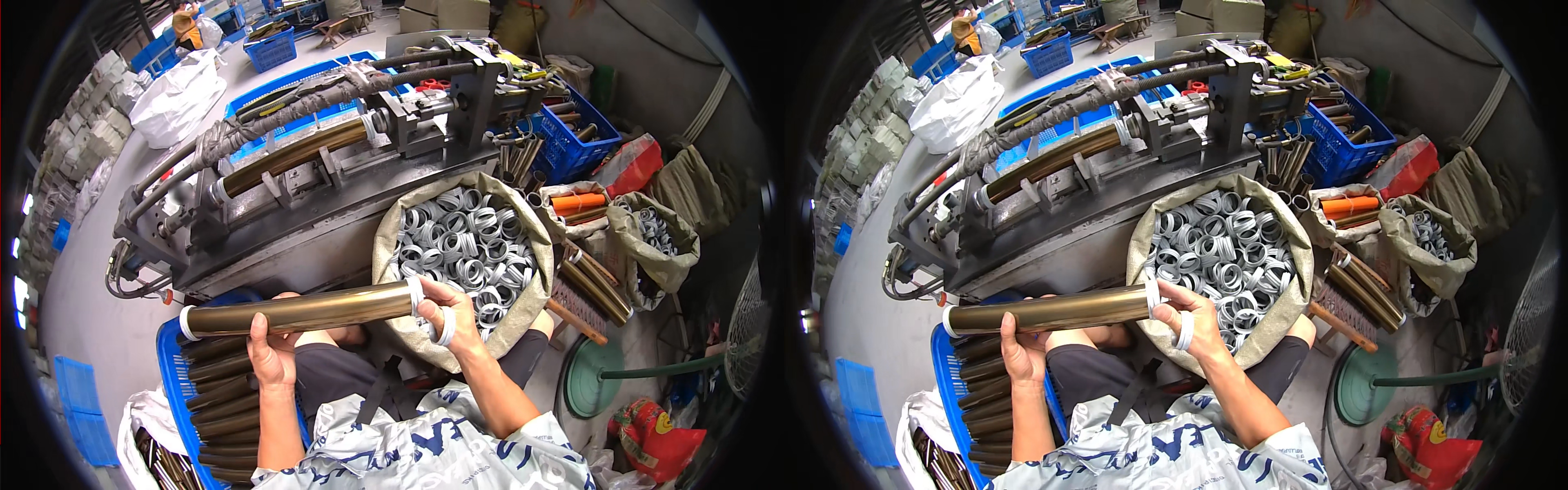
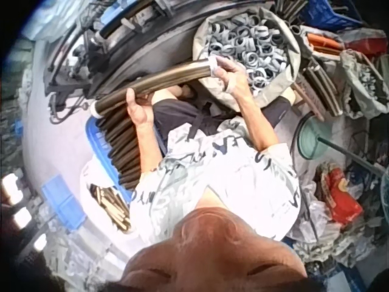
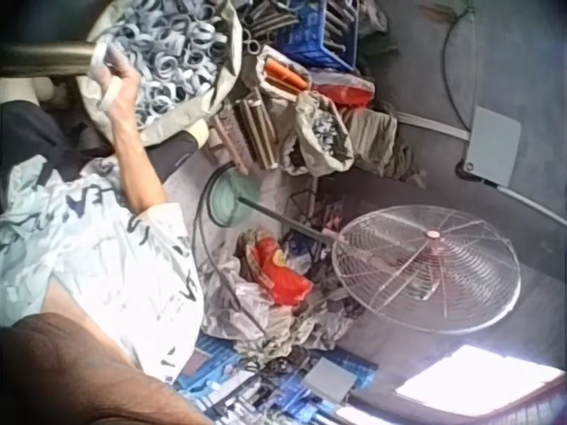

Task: The person attaches ring caps onto the ends of metal tubes by hand and places each tube into a pressing machine to press them on.

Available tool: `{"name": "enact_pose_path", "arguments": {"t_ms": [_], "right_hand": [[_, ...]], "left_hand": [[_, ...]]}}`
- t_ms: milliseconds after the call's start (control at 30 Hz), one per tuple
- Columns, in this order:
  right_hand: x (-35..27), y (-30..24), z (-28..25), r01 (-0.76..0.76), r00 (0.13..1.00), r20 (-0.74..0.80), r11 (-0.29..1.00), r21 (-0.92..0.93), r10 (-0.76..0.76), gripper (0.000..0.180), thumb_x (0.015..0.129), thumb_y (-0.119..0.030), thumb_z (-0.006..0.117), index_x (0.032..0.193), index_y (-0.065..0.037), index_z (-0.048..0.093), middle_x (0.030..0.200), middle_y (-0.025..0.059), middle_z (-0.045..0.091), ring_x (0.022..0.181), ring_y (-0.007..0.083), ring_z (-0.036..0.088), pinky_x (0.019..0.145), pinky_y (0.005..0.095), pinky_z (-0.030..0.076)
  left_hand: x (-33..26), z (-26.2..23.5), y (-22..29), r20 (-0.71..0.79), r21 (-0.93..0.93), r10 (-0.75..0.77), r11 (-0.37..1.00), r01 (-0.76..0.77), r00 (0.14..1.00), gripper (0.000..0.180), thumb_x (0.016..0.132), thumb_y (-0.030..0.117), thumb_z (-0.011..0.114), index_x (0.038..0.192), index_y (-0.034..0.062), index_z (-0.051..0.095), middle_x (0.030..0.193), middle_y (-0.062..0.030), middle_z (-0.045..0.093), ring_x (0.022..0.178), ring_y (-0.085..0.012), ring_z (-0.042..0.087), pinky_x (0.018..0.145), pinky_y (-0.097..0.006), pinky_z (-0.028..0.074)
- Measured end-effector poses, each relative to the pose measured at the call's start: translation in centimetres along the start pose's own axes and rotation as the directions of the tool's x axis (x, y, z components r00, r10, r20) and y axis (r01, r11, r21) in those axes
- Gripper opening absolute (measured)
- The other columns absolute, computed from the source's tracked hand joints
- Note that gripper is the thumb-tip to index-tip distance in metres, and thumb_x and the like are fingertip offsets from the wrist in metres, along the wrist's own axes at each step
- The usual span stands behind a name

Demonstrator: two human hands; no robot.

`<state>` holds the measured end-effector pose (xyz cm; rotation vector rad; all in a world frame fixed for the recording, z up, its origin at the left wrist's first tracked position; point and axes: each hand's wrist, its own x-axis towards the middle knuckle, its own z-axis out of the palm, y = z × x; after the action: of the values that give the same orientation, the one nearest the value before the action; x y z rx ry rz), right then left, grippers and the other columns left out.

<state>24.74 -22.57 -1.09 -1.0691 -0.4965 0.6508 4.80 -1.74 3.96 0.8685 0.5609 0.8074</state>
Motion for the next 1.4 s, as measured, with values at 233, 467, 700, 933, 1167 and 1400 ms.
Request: {"name": "enact_pose_path", "arguments": {"t_ms": [233, 467, 700, 933, 1167, 1400], "right_hand": [[2.7, -0.7, -1.8, -0.120, 0.993, 0.004, 0.991, -0.064, 0.121, 0.043, 0.094, -0.028, 0.069, 0.124, 0.003, 0.064, 0.097, 0.0075, 0.071, 0.084, 0.0092, 0.063, 0.076, 0.0256, 0.051], [2.1, 1.9, -10.4, -0.279, 0.922, -0.372, 0.489, -0.827, -0.103, 0.032, 0.078, -0.025, 0.076, 0.094, 0.001, 0.069, 0.106, 0.0184, 0.069, 0.093, 0.0321, 0.067, 0.080, 0.0412, 0.052], [2.3, 5.4, -11.2, 0.044, 0.955, 0.041, 0.004, -0.999, -0.295, 0.031, 0.074, -0.026, 0.079, 0.098, -0.008, 0.070, 0.128, 0.0164, 0.061, 0.116, 0.0319, 0.058, 0.104, 0.0458, 0.039], [1.1, 5.8, -12.3, 0.033, 0.915, 0.032, -0.006, -0.999, -0.403, 0.027, 0.073, -0.024, 0.078, 0.092, -0.006, 0.068, 0.130, 0.0196, 0.061, 0.114, 0.0342, 0.058, 0.101, 0.0477, 0.040], [2.0, 5.4, -10.6, 0.085, 0.872, 0.078, -0.008, -0.996, -0.483, 0.023, 0.077, -0.022, 0.077, 0.085, -0.005, 0.064, 0.132, 0.0187, 0.060, 0.098, 0.0369, 0.061, 0.090, 0.0439, 0.046], [1.9, 5.3, -11.1, 0.050, 0.868, 0.050, -0.014, -0.999, -0.495, 0.024, 0.077, -0.022, 0.077, 0.086, -0.005, 0.063, 0.130, 0.0178, 0.062, 0.096, 0.0351, 0.062, 0.089, 0.0427, 0.046]], "left_hand": [[1.6, -1.5, -3.5, 0.022, -0.214, -0.102, 0.971, 0.104, 0.995, 0.041, 0.095, 0.051, 0.061, 0.113, 0.0149, 0.065, 0.114, -0.0059, 0.067, 0.109, -0.0228, 0.062, 0.094, -0.042, 0.054], [4.1, -1.1, -4.0, 0.074, -0.326, -0.152, 0.930, 0.168, 0.986, 0.034, 0.096, 0.040, 0.063, 0.112, 0.0098, 0.065, 0.114, -0.0073, 0.066, 0.109, -0.0230, 0.063, 0.092, -0.040, 0.057], [6.8, -1.6, -3.5, 0.107, -0.290, -0.085, 0.950, 0.113, 0.991, 0.020, 0.098, 0.026, 0.063, 0.107, 0.0088, 0.068, 0.110, -0.0052, 0.069, 0.110, -0.0213, 0.063, 0.097, -0.040, 0.053], [12.3, 1.6, -5.1, 0.134, -0.310, -0.087, 0.942, 0.126, 0.987, 0.018, 0.096, 0.015, 0.065, 0.113, 0.0089, 0.065, 0.113, -0.0060, 0.068, 0.108, -0.0225, 0.063, 0.092, -0.042, 0.054], [18.4, 3.1, -4.1, 0.111, -0.261, -0.016, 0.964, 0.045, 0.994, 0.022, 0.094, 0.018, 0.069, 0.112, 0.0077, 0.063, 0.112, -0.0078, 0.066, 0.109, -0.0242, 0.063, 0.096, -0.043, 0.053], [27.7, 9.3, -1.3, -0.001, -0.186, 0.044, 0.982, -0.044, 0.999, 0.053, 0.088, 0.033, 0.076, 0.130, 0.0085, 0.056, 0.128, -0.0088, 0.057, 0.121, -0.0288, 0.053, 0.104, -0.047, 0.039]]}}
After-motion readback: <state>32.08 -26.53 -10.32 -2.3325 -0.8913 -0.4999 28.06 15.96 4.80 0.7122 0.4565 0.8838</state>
